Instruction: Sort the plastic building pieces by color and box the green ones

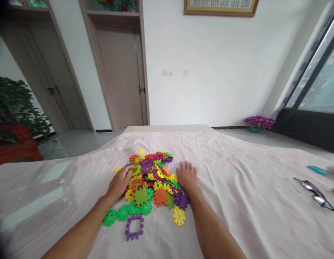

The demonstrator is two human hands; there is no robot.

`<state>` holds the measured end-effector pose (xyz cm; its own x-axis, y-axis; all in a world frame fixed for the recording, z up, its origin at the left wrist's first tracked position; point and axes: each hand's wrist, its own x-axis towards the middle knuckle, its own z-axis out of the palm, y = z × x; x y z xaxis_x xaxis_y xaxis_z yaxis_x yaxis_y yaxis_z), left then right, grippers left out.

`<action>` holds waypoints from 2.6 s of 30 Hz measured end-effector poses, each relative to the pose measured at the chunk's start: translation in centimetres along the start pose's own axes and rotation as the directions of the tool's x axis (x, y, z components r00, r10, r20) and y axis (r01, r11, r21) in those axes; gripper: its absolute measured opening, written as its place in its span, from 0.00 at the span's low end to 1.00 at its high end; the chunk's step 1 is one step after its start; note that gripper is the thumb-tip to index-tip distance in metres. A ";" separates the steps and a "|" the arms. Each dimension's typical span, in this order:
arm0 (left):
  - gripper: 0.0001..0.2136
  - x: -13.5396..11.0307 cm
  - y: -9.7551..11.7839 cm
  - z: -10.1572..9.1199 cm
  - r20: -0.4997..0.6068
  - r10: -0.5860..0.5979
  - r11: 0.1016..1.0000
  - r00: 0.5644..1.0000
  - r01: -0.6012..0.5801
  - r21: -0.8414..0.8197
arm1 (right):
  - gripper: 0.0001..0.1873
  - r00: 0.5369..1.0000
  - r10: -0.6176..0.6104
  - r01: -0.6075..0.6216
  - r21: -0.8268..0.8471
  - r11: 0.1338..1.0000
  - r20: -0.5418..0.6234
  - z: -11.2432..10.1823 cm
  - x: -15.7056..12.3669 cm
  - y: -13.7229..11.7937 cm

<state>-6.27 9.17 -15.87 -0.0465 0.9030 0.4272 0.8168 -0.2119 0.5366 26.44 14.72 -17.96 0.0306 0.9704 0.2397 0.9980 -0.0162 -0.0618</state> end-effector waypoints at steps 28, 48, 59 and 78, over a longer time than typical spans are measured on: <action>0.17 0.0 -0.4 0.3 0.002 0.027 1.000 1.000 -0.027 0.012 | 0.25 0.876 -0.476 0.435 0.563 0.702 -0.083 -4.0 -1.6 -0.7; 0.17 0.0 -0.5 0.4 0.011 0.027 1.000 1.000 -0.027 0.014 | 0.26 0.934 0.346 -0.318 0.227 0.921 -0.094 -2.6 0.9 7.0; 0.17 0.0 -0.3 0.3 0.011 0.032 0.999 0.999 -0.032 0.015 | 0.20 0.921 0.152 0.043 0.481 0.876 -0.359 -3.2 0.4 5.0; 0.17 0.1 -0.4 0.4 0.003 0.034 0.999 0.999 -0.035 0.007 | 0.14 0.746 -0.666 0.567 0.520 0.638 0.005 -8.0 -3.4 -3.1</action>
<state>-6.41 9.49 -16.34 -0.0165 0.8963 0.4432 0.8221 -0.2402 0.5162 23.71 9.54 -10.78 -0.6423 0.7356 0.2155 0.6254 0.6654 -0.4076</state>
